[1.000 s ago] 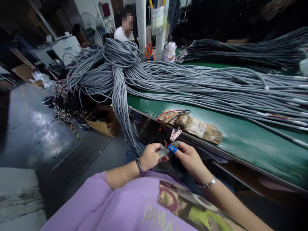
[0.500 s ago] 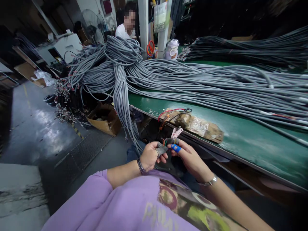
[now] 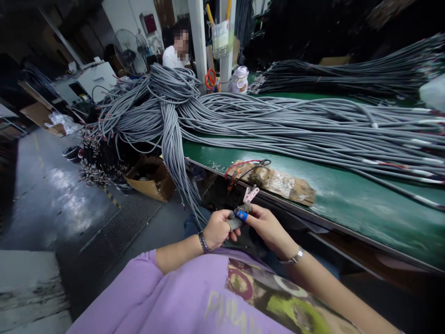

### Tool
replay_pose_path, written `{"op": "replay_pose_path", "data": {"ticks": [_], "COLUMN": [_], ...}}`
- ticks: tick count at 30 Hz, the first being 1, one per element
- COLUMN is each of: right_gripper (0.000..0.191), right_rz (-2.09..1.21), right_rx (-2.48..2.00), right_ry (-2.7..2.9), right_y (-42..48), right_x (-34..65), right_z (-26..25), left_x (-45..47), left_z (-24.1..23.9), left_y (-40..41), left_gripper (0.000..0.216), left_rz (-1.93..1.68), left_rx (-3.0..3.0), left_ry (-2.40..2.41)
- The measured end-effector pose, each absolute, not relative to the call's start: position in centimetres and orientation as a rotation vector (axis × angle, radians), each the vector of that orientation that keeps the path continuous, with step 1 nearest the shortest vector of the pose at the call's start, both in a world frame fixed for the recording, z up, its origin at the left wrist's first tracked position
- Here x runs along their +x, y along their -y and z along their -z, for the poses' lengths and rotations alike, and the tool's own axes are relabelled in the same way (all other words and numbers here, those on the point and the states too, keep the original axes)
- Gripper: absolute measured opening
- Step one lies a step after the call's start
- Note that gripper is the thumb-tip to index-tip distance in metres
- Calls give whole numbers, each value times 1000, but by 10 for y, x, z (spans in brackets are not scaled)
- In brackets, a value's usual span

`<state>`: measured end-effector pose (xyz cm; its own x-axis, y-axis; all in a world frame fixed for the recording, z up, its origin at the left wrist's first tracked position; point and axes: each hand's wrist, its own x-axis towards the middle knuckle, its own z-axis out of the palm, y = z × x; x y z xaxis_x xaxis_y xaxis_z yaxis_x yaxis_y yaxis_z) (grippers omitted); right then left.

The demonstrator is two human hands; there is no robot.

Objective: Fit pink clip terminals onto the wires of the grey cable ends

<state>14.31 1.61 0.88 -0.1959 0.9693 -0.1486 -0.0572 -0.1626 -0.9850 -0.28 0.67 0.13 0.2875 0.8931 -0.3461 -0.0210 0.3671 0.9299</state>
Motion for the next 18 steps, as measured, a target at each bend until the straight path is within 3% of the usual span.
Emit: {"op": "replay_pose_path", "data": {"ticks": [9,18], "right_gripper": [35,35], "right_rz": [-1570,-1842], "right_rx": [-1126,-1091], "right_ry": [580,898], "right_y": [-25,-12], "right_x": [156,161], "right_z": [1,-6], "left_x": [-1,-6], "left_z": [-6,-4], "left_y": [-1,-7], "left_gripper": [41,34], "left_rz": [-639,-737], "left_rx": [1016,986], "left_ry": [-1099,-1106]}}
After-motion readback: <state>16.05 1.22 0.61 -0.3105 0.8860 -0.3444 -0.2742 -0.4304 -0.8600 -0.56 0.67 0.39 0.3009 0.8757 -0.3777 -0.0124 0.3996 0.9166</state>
